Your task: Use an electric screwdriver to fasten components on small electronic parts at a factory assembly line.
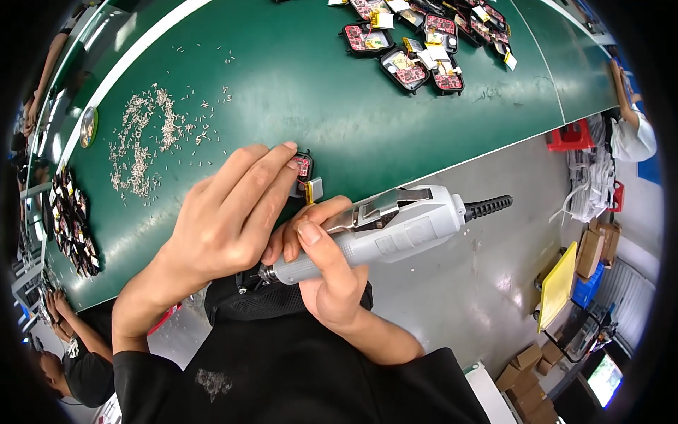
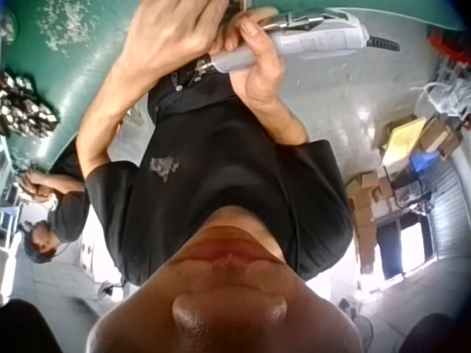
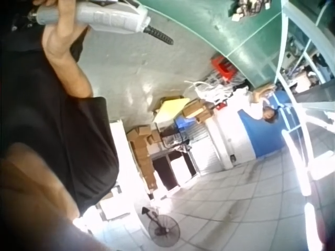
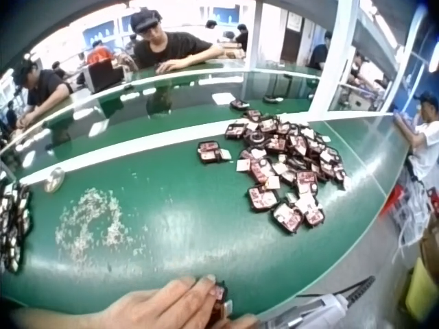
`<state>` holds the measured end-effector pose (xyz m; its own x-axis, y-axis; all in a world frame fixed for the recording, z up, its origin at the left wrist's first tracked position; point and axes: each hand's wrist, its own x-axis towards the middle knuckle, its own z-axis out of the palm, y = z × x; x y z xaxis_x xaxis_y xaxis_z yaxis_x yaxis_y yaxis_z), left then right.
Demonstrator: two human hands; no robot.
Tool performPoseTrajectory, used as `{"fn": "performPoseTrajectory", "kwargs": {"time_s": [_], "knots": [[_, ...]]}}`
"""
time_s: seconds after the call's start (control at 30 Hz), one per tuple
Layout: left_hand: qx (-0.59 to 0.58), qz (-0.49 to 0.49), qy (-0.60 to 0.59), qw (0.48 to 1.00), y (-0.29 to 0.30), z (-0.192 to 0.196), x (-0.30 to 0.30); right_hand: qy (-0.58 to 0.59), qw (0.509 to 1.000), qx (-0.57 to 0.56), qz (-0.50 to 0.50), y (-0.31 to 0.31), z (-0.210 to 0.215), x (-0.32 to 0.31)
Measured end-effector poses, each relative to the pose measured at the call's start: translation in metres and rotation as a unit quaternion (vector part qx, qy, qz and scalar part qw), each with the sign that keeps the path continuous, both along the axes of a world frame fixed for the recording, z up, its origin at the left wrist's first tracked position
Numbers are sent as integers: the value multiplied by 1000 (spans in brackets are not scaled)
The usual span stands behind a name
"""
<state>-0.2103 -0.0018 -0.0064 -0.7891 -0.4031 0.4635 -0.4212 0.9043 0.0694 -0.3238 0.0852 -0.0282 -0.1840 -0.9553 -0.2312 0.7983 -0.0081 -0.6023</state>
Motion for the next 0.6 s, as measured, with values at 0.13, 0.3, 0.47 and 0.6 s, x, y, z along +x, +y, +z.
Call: {"fn": "performPoseTrajectory", "kwargs": {"time_s": [0.13, 0.3, 0.47, 0.6], "knots": [[41, 22, 2, 999, 6, -4, 1, -11, 999, -13, 33, 1, 0, -13], [39, 21, -35, 998, 6, 1, 1, 31, 975, -203, 83, -20, 24, -60], [73, 6, -14, 997, 9, -6, 5, 124, 951, -262, 104, -61, 60, -84], [69, 7, -28, 997, 9, -9, 9, 155, 928, -298, 159, -88, 53, -86]]}}
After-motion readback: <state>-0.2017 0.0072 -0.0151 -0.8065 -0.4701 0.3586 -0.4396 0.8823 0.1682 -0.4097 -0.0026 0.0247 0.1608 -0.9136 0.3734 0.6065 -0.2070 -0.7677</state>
